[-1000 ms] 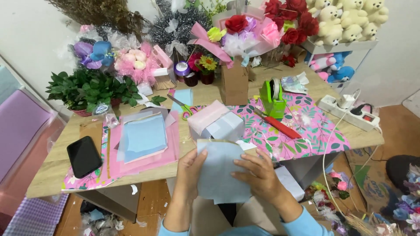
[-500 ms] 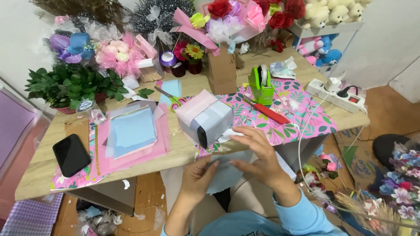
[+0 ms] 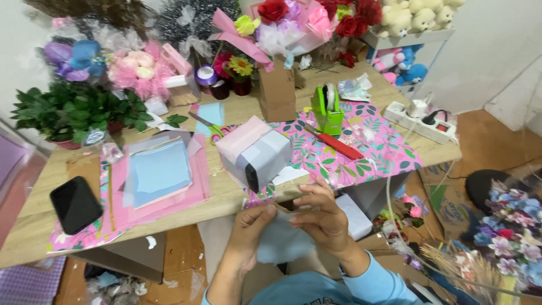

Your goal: Wrapping a small gift box with decorative tissue paper and securing it with tape at a design station.

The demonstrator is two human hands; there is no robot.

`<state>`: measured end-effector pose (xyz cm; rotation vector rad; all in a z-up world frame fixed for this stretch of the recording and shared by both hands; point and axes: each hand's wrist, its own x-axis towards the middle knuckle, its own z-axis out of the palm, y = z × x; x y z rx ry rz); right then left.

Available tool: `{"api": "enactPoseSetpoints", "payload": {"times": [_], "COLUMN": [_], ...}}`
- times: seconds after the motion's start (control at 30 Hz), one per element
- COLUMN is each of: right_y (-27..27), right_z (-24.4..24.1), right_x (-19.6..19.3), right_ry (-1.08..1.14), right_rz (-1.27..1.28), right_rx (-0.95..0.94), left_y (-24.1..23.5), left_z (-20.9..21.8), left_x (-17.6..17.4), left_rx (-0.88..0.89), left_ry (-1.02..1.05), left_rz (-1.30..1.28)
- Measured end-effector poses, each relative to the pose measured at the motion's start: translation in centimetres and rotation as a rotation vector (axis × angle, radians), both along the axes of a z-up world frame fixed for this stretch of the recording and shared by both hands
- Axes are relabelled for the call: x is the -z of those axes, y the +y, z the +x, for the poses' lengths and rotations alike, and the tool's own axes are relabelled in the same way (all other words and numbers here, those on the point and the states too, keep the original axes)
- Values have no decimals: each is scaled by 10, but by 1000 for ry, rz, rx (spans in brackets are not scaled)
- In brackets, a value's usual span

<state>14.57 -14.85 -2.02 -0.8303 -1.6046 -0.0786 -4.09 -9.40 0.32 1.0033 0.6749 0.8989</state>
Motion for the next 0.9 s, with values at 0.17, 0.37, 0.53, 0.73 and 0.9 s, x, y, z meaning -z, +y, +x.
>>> {"api": "enactPoseSetpoints", "payload": {"times": [0.17,0.37,0.53,0.73,0.9], "right_y": [1,50,120,165,160], "right_z": [18,115,234,328,327], "right_x": [5,-12,46,142,140], "right_ry": [251,396,112,-191,-144], "right_rz": [17,-341,-228,-515,-647], "right_rx": [-156,392,666,1060,952], "left_y": [20,44,73,76,74], "left_z": [1,-35,-60,-80,-86], "left_x": [16,-10,12,-1,-23], "left_rx": [-200,-465,-564,-531,-633], "left_ry": [-26,-113,-261,-314,-384], "left_rz": [-164,-75,-35,-54,-141]}}
